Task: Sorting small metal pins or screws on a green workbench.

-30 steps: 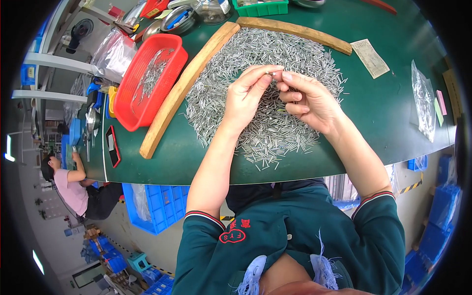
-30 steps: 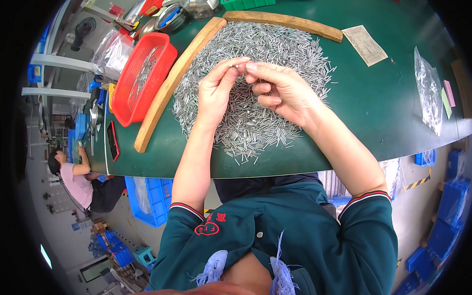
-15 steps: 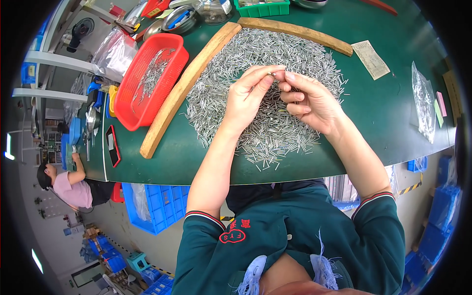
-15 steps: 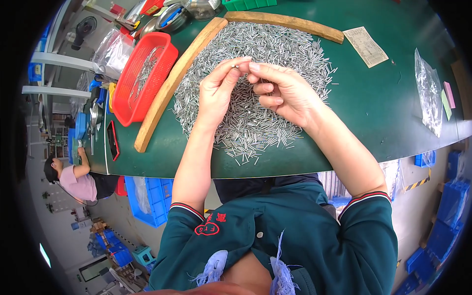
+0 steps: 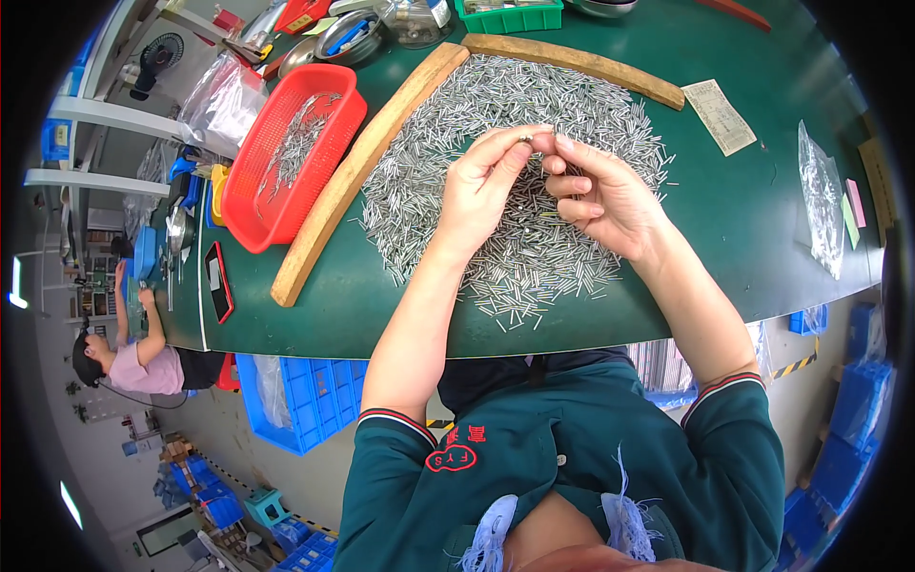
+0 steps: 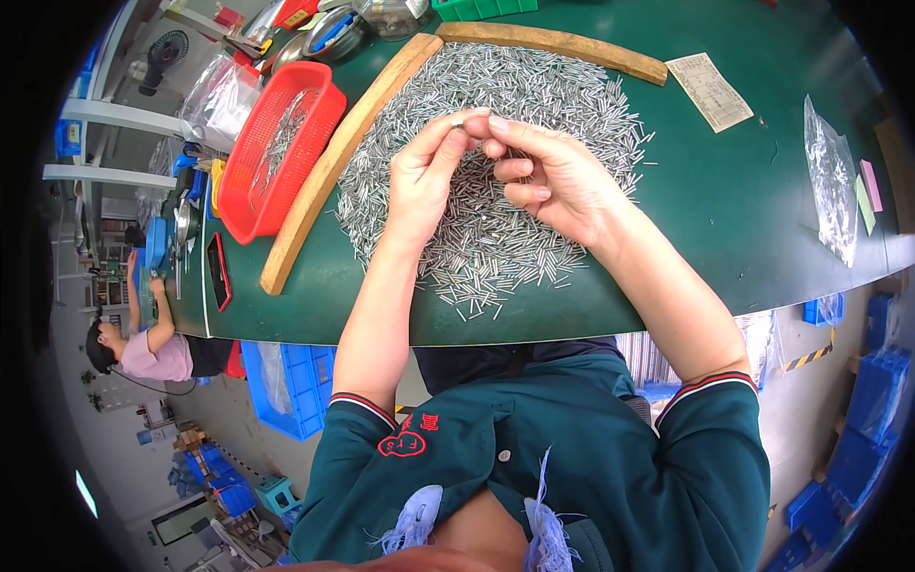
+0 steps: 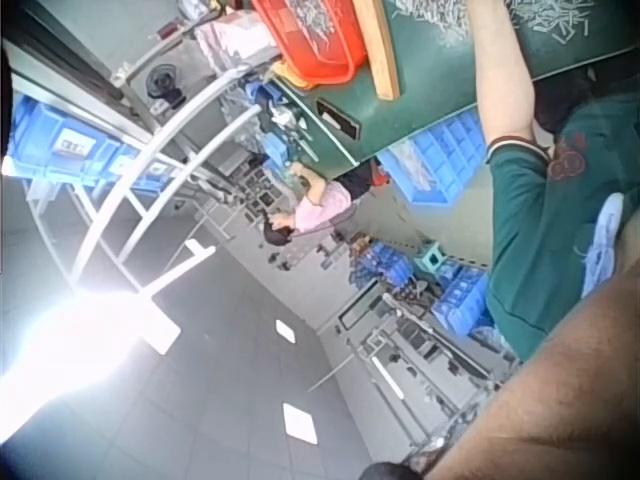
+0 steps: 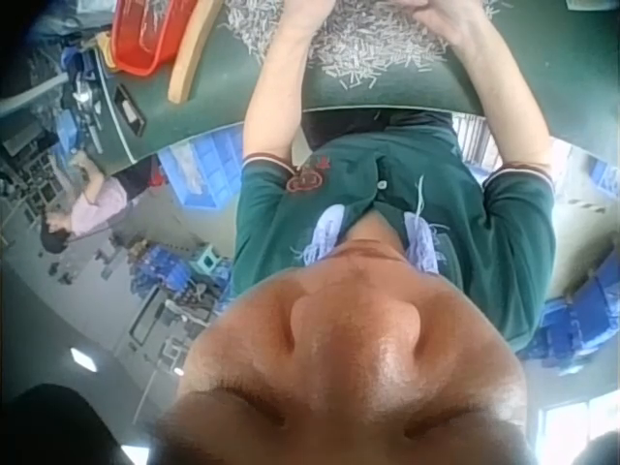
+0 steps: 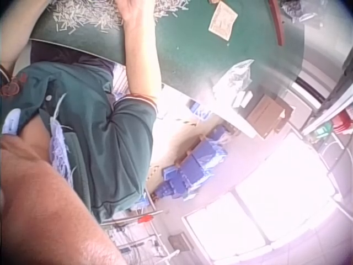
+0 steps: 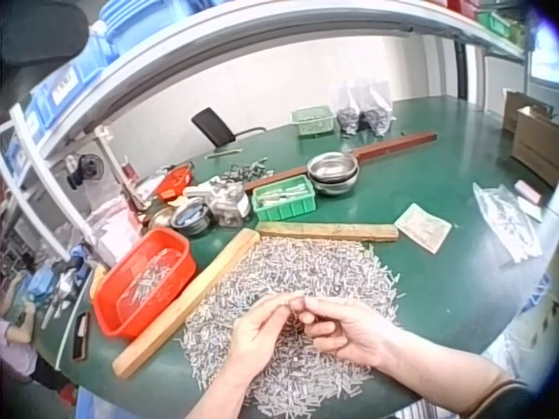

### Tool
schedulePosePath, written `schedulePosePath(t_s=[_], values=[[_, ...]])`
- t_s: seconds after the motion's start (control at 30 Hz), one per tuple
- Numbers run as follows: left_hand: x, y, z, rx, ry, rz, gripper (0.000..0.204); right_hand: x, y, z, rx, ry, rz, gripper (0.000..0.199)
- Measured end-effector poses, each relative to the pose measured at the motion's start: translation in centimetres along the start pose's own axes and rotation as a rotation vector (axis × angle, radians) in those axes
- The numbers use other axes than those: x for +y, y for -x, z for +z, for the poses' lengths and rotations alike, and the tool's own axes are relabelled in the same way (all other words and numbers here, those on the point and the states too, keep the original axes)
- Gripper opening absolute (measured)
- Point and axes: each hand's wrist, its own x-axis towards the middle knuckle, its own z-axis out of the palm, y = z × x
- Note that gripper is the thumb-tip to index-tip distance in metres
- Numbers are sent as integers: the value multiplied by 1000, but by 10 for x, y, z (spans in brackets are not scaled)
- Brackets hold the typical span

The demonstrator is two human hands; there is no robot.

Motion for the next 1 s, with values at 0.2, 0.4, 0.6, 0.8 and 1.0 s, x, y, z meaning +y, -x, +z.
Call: schedulePosePath(t_s=[0.2,0.4,0.6,0.8,1.0], values=[[6,-1,-7,-13,-218,147,26,3,-3,4,85,44,32,36],[4,-5,-14,136,-295,152,26,1,-7,0,-3,-124,171,35],[-14,-2,-36,81,-1189,-96,21,-13,-11,-29,-152,-560,-92,26],[-7,-5,-20,-173,-1013,-123,34,-5,-11,-19,-14,-439,-63,25],[-4,-3,-21,-251,-847,-92,35,-5,-11,-19,17,-356,-74,24]])
